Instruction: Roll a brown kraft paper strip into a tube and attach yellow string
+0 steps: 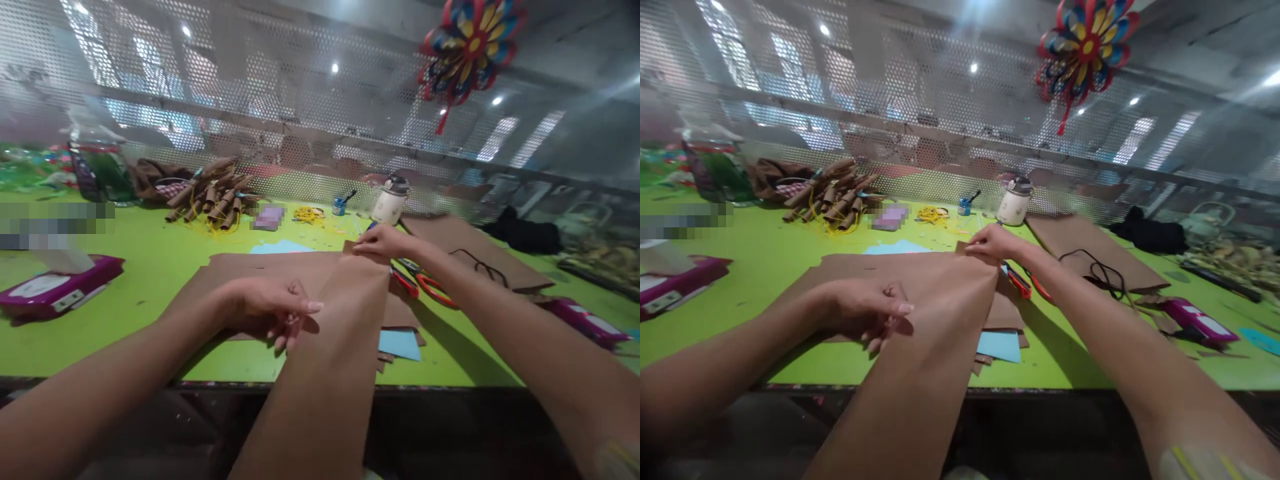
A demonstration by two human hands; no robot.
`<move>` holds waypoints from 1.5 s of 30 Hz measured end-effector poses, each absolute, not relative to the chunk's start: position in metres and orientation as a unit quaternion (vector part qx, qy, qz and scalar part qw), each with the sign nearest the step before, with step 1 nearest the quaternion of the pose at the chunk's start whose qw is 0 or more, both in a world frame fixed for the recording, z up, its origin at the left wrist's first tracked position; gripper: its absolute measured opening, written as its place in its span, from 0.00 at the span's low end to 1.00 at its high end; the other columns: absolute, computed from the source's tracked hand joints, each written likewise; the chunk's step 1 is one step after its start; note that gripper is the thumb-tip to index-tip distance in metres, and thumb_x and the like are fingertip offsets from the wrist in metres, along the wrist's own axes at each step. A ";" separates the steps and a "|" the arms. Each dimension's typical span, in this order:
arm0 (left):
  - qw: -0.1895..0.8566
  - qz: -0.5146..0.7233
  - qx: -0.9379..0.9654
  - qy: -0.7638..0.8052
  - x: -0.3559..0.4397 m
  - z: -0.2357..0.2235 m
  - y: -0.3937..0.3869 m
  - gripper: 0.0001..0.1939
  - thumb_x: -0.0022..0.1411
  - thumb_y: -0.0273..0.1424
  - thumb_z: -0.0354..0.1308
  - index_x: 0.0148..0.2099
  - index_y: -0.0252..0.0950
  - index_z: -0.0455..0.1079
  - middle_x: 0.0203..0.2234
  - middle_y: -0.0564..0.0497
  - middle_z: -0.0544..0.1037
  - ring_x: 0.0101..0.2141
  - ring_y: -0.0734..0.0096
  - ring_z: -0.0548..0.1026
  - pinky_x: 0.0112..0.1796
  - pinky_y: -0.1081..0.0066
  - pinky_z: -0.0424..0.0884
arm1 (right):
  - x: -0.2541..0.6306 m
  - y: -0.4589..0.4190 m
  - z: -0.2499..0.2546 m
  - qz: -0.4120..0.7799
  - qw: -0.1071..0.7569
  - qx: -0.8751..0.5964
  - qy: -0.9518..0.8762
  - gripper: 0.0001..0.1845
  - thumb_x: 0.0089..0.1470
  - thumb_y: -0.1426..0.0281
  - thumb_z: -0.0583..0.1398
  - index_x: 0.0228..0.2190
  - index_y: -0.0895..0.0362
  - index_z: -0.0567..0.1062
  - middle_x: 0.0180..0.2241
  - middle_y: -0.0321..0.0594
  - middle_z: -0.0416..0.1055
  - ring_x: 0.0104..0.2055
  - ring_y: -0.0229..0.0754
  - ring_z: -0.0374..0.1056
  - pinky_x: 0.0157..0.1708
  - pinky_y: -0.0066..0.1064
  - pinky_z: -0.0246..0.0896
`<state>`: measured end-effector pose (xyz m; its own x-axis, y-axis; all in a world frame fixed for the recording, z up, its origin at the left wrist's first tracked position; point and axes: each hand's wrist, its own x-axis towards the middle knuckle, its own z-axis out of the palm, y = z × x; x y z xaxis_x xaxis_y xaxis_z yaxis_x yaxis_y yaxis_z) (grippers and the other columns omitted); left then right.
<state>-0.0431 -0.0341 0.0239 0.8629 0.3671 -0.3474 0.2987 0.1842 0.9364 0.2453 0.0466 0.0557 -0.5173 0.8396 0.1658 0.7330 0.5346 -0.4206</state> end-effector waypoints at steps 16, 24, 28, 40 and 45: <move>0.395 0.177 0.776 0.459 -0.037 0.072 0.014 0.26 0.57 0.50 0.51 0.33 0.30 0.74 0.21 0.46 0.76 0.20 0.73 0.69 0.21 0.75 0.62 | 0.229 0.051 0.073 0.205 0.131 -0.418 -0.875 0.17 0.48 0.61 0.61 0.32 0.62 0.81 0.29 0.42 0.77 0.28 0.36 0.65 0.27 0.25 0.57; 0.055 0.109 0.841 0.528 0.008 0.021 0.053 0.25 0.60 0.45 0.48 0.51 0.32 0.68 0.44 0.37 0.74 0.45 0.50 0.71 0.43 0.61 0.64 | 0.264 0.049 0.073 0.259 0.084 -0.469 -0.840 0.18 0.46 0.58 0.62 0.30 0.60 0.81 0.27 0.39 0.76 0.27 0.35 0.64 0.28 0.26 0.58; 0.025 0.105 0.862 0.495 0.016 0.004 0.031 0.25 0.61 0.49 0.43 0.45 0.34 0.69 0.40 0.38 0.74 0.43 0.51 0.70 0.42 0.59 0.64 | 0.270 0.035 0.066 0.250 0.109 -0.475 -0.837 0.20 0.47 0.56 0.61 0.33 0.60 0.81 0.30 0.40 0.77 0.29 0.38 0.67 0.27 0.27 0.59; 0.050 0.226 0.868 0.439 0.009 -0.016 0.032 0.15 0.58 0.41 0.52 0.37 0.35 0.72 0.36 0.42 0.74 0.42 0.57 0.70 0.46 0.60 0.62 | 0.227 0.041 0.044 0.257 0.182 -0.412 -0.855 0.20 0.49 0.58 0.59 0.34 0.62 0.80 0.32 0.41 0.77 0.31 0.40 0.69 0.30 0.26 0.61; 0.142 0.287 0.808 0.495 0.003 -0.012 0.047 0.11 0.54 0.34 0.53 0.31 0.34 0.73 0.30 0.45 0.77 0.36 0.61 0.73 0.39 0.66 0.67 | 0.200 0.058 0.017 0.191 0.215 -0.427 -0.857 0.18 0.53 0.62 0.57 0.30 0.64 0.79 0.25 0.40 0.74 0.27 0.36 0.64 0.26 0.23 0.55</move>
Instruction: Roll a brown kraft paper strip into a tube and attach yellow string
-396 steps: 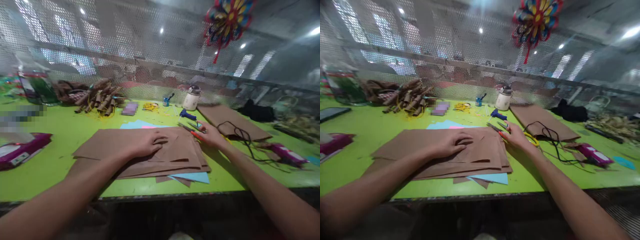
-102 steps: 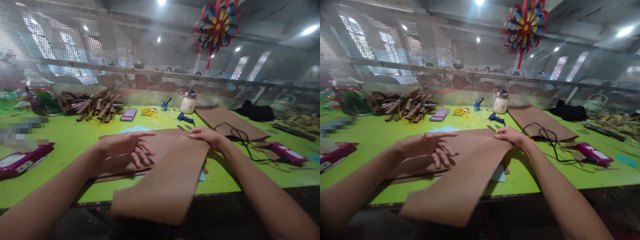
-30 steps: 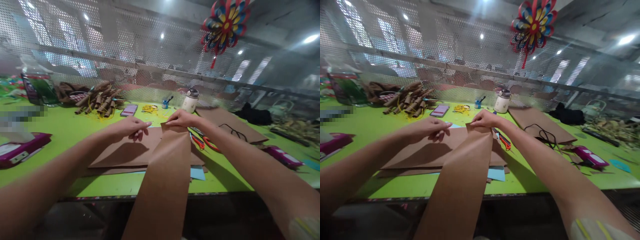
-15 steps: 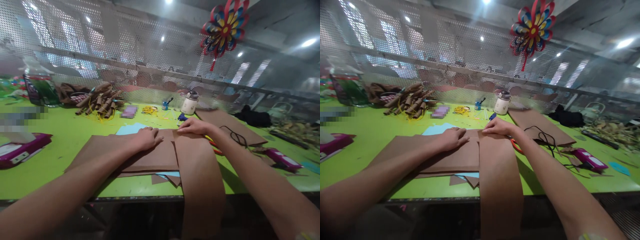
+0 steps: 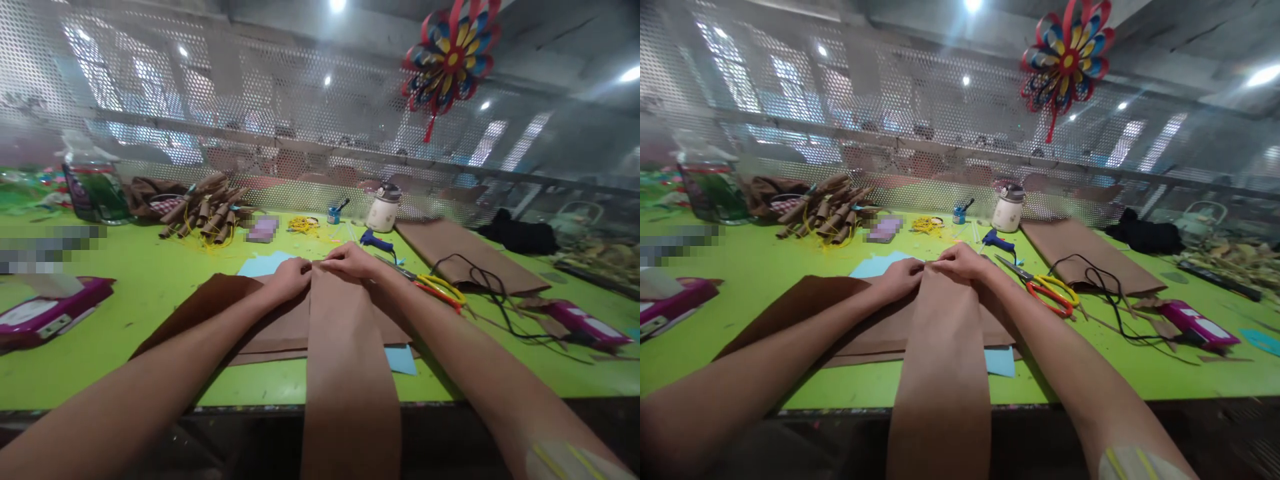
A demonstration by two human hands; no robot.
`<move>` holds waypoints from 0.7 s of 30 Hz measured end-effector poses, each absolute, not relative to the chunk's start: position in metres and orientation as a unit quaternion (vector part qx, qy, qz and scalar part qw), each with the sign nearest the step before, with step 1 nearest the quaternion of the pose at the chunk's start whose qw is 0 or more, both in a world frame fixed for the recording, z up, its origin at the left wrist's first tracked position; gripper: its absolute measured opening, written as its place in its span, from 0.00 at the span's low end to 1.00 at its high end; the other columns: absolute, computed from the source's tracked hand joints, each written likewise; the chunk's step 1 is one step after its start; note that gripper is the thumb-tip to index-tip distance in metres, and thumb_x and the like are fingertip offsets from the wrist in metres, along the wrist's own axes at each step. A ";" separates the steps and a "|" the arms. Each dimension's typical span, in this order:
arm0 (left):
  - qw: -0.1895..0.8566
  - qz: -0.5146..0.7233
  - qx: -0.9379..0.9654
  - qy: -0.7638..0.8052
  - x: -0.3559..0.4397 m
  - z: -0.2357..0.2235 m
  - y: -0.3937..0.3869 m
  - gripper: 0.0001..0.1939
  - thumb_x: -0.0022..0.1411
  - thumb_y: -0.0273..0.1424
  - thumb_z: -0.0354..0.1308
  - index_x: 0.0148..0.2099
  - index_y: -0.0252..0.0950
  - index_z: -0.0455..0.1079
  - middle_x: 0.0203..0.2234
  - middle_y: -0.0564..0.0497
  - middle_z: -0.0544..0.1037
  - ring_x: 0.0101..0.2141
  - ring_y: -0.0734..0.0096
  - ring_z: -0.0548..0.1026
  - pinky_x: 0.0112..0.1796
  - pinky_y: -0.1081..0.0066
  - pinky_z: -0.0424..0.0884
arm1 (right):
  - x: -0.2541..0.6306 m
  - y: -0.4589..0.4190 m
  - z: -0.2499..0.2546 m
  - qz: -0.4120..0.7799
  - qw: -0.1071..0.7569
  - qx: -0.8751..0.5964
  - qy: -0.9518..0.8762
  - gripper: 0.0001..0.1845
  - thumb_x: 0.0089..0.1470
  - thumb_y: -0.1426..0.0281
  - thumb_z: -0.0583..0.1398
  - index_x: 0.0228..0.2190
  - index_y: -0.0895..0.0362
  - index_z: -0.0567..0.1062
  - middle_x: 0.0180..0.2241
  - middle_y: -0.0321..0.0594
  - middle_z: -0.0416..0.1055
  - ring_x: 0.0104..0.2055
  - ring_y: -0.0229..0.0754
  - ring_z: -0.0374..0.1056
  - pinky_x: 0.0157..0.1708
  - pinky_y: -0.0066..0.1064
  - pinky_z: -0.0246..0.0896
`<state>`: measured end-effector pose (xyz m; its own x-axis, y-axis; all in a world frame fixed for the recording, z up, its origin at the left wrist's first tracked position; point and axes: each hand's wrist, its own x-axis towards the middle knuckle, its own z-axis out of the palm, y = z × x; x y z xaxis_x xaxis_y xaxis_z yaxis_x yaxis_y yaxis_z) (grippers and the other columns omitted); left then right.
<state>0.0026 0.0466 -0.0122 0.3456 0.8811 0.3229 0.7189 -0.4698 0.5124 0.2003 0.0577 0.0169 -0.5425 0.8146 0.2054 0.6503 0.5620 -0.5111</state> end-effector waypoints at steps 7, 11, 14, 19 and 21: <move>0.259 0.368 0.718 0.531 -0.007 -0.005 0.058 0.18 0.56 0.39 0.49 0.36 0.30 0.72 0.27 0.47 0.77 0.25 0.71 0.73 0.24 0.74 0.67 | 0.191 0.063 -0.008 0.147 0.192 -0.430 -0.870 0.12 0.54 0.67 0.58 0.33 0.62 0.78 0.27 0.40 0.74 0.27 0.35 0.62 0.28 0.24 0.52; 0.310 0.327 0.734 0.508 -0.001 -0.004 0.054 0.22 0.57 0.45 0.49 0.37 0.30 0.71 0.23 0.48 0.76 0.21 0.73 0.71 0.21 0.75 0.66 | 0.191 0.065 0.000 0.131 0.164 -0.414 -0.886 0.11 0.54 0.67 0.58 0.31 0.61 0.78 0.25 0.39 0.73 0.26 0.34 0.61 0.27 0.24 0.51; 0.291 0.300 0.764 0.492 0.003 -0.006 0.051 0.22 0.55 0.46 0.53 0.40 0.32 0.72 0.25 0.48 0.77 0.26 0.70 0.74 0.26 0.72 0.68 | 0.185 0.065 -0.001 0.115 0.166 -0.415 -0.887 0.11 0.54 0.68 0.59 0.30 0.62 0.78 0.25 0.40 0.73 0.25 0.34 0.61 0.27 0.24 0.51; 0.206 0.274 0.806 0.483 0.004 -0.015 0.047 0.12 0.51 0.37 0.59 0.36 0.36 0.74 0.28 0.50 0.76 0.31 0.66 0.73 0.34 0.69 0.67 | 0.176 0.057 -0.007 0.083 0.206 -0.440 -0.870 0.10 0.54 0.68 0.58 0.32 0.61 0.78 0.29 0.42 0.75 0.29 0.36 0.64 0.30 0.25 0.53; 0.183 0.274 0.811 0.484 0.003 -0.018 0.046 0.10 0.51 0.34 0.58 0.36 0.35 0.73 0.30 0.49 0.75 0.33 0.66 0.72 0.35 0.68 0.67 | 0.185 0.052 -0.002 0.062 0.231 -0.463 -0.854 0.12 0.55 0.67 0.57 0.34 0.60 0.78 0.34 0.44 0.75 0.35 0.38 0.66 0.34 0.25 0.54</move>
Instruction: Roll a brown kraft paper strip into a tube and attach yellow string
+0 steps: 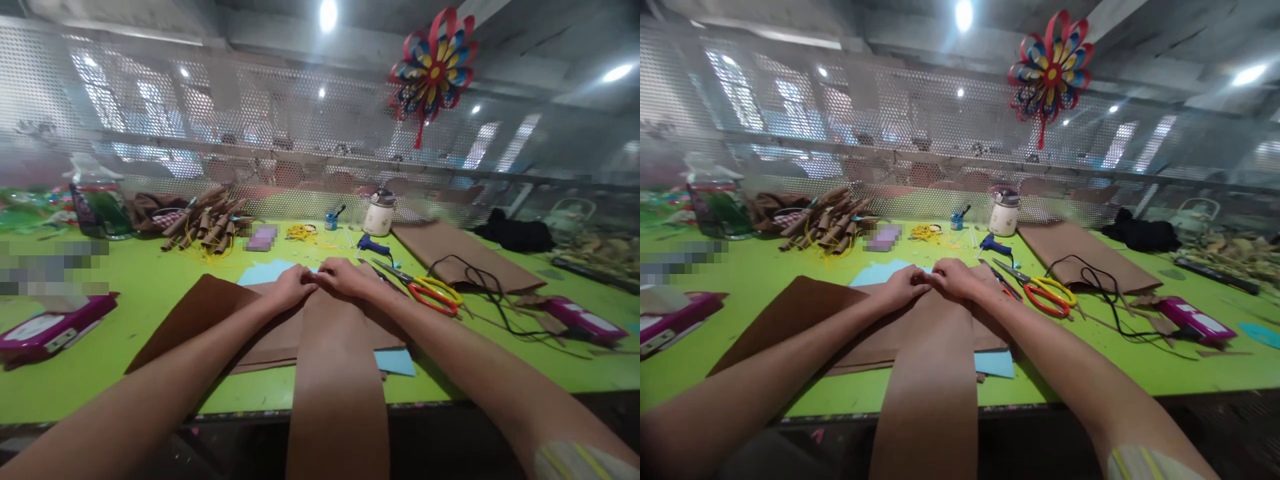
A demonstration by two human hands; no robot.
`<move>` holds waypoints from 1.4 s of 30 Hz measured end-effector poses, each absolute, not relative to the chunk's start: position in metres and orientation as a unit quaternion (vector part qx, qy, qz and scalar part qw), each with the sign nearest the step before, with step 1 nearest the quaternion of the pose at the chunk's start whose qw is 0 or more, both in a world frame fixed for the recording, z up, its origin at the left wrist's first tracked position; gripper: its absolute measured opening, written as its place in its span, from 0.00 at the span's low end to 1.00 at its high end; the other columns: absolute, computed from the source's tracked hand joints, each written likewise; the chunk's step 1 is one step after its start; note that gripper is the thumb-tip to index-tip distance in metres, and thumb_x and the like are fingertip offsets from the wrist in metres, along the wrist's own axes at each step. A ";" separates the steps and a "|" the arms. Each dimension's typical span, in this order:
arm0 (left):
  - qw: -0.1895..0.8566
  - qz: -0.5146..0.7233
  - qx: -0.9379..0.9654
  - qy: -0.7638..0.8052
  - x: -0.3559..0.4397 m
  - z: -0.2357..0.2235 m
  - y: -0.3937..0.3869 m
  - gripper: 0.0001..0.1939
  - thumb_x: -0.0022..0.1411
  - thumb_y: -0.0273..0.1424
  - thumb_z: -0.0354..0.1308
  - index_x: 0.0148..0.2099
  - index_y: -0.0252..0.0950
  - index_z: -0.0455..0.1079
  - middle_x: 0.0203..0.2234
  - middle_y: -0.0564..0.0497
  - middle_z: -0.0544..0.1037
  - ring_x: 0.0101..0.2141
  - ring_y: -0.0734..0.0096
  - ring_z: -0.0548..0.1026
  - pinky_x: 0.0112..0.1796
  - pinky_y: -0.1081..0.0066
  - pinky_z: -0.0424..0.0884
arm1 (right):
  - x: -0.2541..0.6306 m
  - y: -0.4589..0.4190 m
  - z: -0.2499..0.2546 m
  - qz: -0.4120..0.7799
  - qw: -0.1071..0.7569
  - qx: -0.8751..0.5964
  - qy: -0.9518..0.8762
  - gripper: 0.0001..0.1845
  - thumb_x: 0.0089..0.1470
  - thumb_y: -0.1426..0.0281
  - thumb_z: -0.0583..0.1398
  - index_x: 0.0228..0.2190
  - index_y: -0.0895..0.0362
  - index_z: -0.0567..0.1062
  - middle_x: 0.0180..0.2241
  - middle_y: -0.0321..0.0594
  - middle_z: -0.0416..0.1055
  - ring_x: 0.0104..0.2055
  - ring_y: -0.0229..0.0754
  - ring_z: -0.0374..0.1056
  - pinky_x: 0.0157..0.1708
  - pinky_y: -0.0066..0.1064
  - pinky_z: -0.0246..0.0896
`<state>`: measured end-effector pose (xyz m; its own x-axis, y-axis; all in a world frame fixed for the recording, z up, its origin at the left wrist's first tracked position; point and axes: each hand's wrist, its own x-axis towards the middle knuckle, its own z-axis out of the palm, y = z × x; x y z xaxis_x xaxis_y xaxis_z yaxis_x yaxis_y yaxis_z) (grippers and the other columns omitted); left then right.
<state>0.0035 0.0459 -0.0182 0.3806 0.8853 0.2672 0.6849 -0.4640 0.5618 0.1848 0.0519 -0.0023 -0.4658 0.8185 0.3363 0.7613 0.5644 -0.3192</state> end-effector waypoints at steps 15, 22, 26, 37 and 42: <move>0.026 0.259 0.878 0.402 0.006 -0.010 0.023 0.09 0.63 0.33 0.45 0.34 0.37 0.64 0.29 0.48 0.72 0.32 0.66 0.70 0.32 0.69 0.64 | 0.321 -0.014 0.007 0.059 0.113 -0.640 -0.758 0.14 0.49 0.64 0.57 0.35 0.59 0.78 0.29 0.46 0.75 0.29 0.44 0.67 0.27 0.30 0.53; 0.012 0.154 0.897 0.413 0.005 0.015 -0.008 0.15 0.66 0.31 0.37 0.40 0.36 0.65 0.28 0.45 0.75 0.26 0.64 0.69 0.27 0.69 0.60 | 0.309 -0.012 0.005 0.025 0.093 -0.644 -0.759 0.17 0.49 0.63 0.57 0.38 0.59 0.77 0.30 0.46 0.75 0.30 0.45 0.67 0.25 0.30 0.50; 0.022 0.175 0.905 0.387 0.009 0.019 -0.025 0.14 0.65 0.28 0.38 0.43 0.36 0.64 0.32 0.45 0.75 0.28 0.65 0.70 0.28 0.69 0.61 | 0.314 -0.013 0.005 0.060 0.106 -0.641 -0.758 0.17 0.52 0.63 0.55 0.38 0.59 0.77 0.27 0.44 0.74 0.27 0.43 0.66 0.25 0.29 0.51; -0.077 0.125 0.914 0.379 0.018 0.003 -0.025 0.11 0.62 0.24 0.41 0.42 0.36 0.63 0.29 0.45 0.74 0.27 0.63 0.71 0.27 0.67 0.63 | 0.325 -0.009 -0.007 0.043 0.241 -0.683 -0.688 0.25 0.52 0.58 0.54 0.45 0.61 0.74 0.25 0.42 0.74 0.26 0.44 0.67 0.26 0.31 0.57; -0.076 0.126 0.930 0.338 0.019 0.001 -0.032 0.10 0.63 0.24 0.41 0.42 0.36 0.63 0.33 0.44 0.72 0.28 0.64 0.70 0.29 0.67 0.64 | 0.311 -0.002 0.023 0.037 0.309 -0.613 -0.726 0.25 0.53 0.60 0.55 0.49 0.61 0.71 0.34 0.47 0.74 0.32 0.45 0.67 0.30 0.33 0.60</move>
